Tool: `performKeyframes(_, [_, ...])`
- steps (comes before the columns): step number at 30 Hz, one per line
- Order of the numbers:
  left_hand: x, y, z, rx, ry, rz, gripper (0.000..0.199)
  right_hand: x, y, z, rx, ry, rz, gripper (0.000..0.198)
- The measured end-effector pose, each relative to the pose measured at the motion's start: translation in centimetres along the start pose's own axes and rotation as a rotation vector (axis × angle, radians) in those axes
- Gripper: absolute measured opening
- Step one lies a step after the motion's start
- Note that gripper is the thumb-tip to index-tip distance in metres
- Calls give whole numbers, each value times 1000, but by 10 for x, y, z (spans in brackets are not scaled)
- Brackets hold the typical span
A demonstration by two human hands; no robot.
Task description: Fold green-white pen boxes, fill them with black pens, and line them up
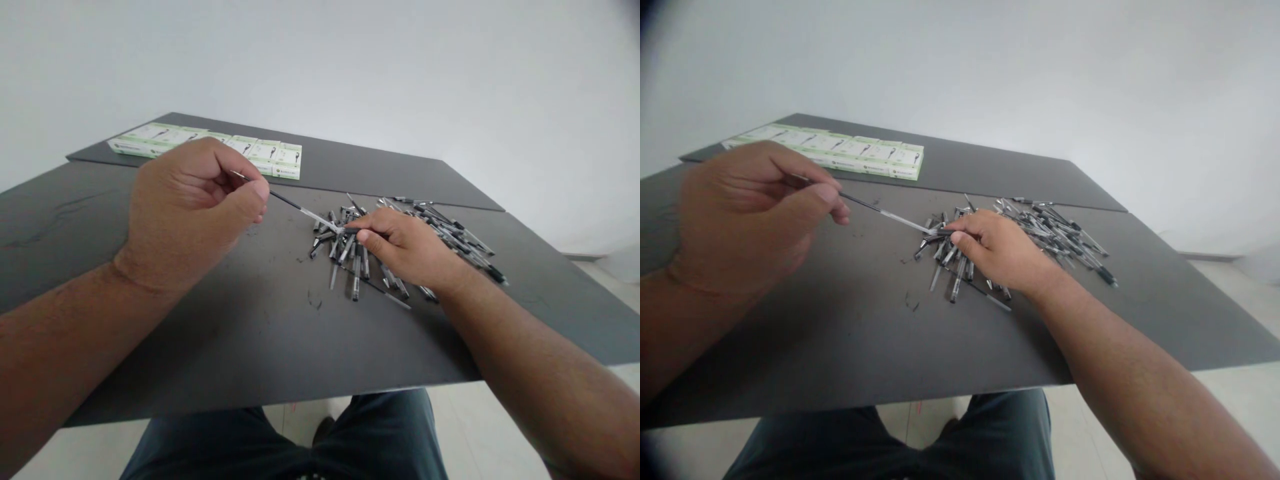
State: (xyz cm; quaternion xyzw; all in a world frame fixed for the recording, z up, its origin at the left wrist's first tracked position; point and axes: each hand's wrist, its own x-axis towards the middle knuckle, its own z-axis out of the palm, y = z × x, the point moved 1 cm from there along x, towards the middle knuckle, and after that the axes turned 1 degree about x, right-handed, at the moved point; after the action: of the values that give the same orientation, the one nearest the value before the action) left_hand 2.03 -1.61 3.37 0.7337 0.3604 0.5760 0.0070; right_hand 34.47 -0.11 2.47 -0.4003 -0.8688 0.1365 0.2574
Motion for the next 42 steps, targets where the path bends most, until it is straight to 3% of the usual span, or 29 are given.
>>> performKeyframes(5, [-7, 7, 8, -229, -34, -91, 19, -4, -9, 8, 176, -52, 40, 31])
performKeyframes(7, [-8, 16, 8, -230, -46, -126, 21, -7, -12, 12, 310, -84, 69, 31])
performKeyframes(11, [-11, 42, 2, -100, -44, -78, 23, -12, -15, 23, 629, -158, 109, 39])
performKeyframes(13, [-12, 54, -5, -31, -37, -55, 19, -14, -15, 27, 688, -147, 88, 37])
performKeyframes(17, [-14, 68, -16, 75, -89, 49, 13, -13, -13, 31, 680, -124, 53, 36])
performKeyframes(23, [-16, 66, -16, 56, -148, 234, 9, -10, -11, 26, 608, -106, 39, 42])
performKeyframes(31, [-15, 68, -20, 91, -146, 194, 12, -11, -11, 25, 619, -108, 41, 41])
performKeyframes(42, [-17, 66, -15, 108, -145, 254, 9, -10, -9, 25, 593, -109, 12, 37])
